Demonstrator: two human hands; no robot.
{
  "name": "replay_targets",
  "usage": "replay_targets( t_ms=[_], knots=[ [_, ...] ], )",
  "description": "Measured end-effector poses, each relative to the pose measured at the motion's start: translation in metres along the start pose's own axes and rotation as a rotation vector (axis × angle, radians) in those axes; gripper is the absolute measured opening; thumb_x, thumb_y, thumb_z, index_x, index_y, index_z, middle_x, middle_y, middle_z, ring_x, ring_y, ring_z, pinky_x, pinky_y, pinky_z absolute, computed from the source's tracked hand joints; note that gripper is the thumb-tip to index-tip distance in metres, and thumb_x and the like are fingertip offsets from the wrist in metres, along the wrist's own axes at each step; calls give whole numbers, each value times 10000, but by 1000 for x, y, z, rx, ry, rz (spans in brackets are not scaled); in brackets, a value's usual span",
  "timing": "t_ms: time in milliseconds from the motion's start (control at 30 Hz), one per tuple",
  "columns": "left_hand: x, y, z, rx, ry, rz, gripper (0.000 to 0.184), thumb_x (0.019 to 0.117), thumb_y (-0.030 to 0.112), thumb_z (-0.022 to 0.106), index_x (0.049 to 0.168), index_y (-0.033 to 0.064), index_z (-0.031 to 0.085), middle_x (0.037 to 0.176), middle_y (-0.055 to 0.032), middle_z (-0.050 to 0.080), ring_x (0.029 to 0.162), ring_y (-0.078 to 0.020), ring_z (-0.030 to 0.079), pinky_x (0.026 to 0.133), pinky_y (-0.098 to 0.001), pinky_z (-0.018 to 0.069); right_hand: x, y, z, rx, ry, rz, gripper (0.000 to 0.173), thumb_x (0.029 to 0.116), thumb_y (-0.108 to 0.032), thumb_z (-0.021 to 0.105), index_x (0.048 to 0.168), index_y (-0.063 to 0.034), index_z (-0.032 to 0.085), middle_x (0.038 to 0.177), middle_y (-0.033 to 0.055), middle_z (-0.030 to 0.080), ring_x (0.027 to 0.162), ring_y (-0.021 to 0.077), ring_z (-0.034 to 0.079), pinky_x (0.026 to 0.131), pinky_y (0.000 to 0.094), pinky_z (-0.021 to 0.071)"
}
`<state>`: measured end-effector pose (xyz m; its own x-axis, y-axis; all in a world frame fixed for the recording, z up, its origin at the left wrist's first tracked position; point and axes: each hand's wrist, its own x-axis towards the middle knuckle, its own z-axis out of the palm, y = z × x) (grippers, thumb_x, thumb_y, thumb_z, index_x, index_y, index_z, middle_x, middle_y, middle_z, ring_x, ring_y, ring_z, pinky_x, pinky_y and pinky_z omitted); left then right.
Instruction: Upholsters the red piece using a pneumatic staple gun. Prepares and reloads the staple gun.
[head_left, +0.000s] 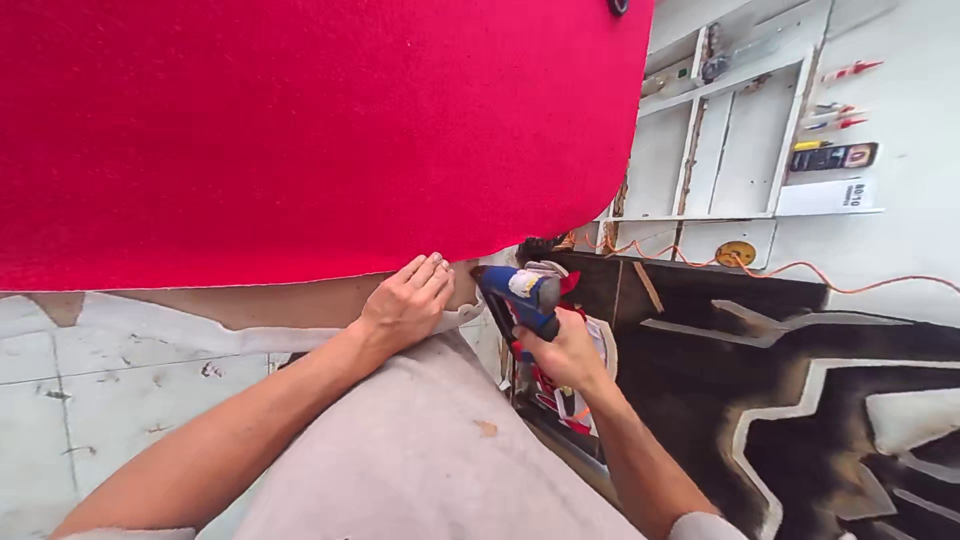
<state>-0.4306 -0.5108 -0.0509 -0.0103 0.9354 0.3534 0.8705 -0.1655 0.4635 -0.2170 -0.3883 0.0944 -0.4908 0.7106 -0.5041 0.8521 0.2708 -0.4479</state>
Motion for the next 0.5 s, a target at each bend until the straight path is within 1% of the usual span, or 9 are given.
replay_targets(
  t_ms=[33, 67, 133, 233, 367, 433, 500],
  knots=[
    [-3, 0, -1, -7, -2, -5, 341, 999, 89, 434, 1209, -9, 685, 1237, -164, 720, 1221, -318, 667, 1043, -440, 524, -7, 1, -1, 41, 36, 22, 222, 866, -348, 709, 941, -140, 718, 778, -50, 712, 690, 60, 687, 643, 335, 601],
    [-6, -1, -2, -13, -8, -7, 341, 1000, 92, 433, 1206, -7, 686, 1240, -164, 719, 1226, -317, 664, 1046, -438, 521, -13, 1, -2, 77, 72, 42, 209, 863, -331, 715, 932, -134, 713, 757, -49, 709, 651, 65, 684, 611, 326, 605],
    [-7, -1, -3, -36, -27, -4, 340, 987, 100, 441, 1194, -4, 689, 1239, -164, 717, 1228, -321, 661, 1043, -442, 522, -20, -2, -3, 106, 108, 77, 202, 867, -320, 714, 931, -129, 707, 741, -44, 701, 619, 81, 674, 588, 331, 600],
    [-5, -2, -3, -42, -29, 14, 339, 975, 111, 450, 1184, -1, 692, 1227, -164, 721, 1221, -326, 665, 1035, -446, 528, -9, -14, 0, 62, 111, 93, 216, 866, -358, 698, 934, -153, 703, 737, -58, 686, 624, 70, 663, 597, 340, 587],
    [-5, -4, -4, -40, -42, 24, 336, 973, 119, 456, 1185, -7, 684, 1228, -171, 715, 1220, -327, 663, 1036, -450, 525, 16, -19, 9, 7, 52, 82, 215, 872, -370, 689, 907, -160, 709, 736, -44, 677, 643, 96, 657, 617, 383, 568],
    [-5, -5, -4, -53, -36, 33, 327, 971, 124, 460, 1166, -5, 689, 1213, -171, 720, 1209, -328, 670, 1025, -448, 532, 8, -14, 7, -26, 43, 130, 214, 860, -379, 687, 885, -167, 705, 724, -45, 673, 634, 100, 657, 615, 397, 568],
    [-6, -8, -3, -66, -21, 38, 317, 972, 122, 460, 1145, -2, 694, 1204, -173, 723, 1202, -333, 673, 1023, -450, 535, -17, -6, 4, 14, 138, 166, 223, 851, -362, 703, 911, -148, 715, 730, -46, 684, 622, 91, 658, 604, 371, 578]
  ],
)
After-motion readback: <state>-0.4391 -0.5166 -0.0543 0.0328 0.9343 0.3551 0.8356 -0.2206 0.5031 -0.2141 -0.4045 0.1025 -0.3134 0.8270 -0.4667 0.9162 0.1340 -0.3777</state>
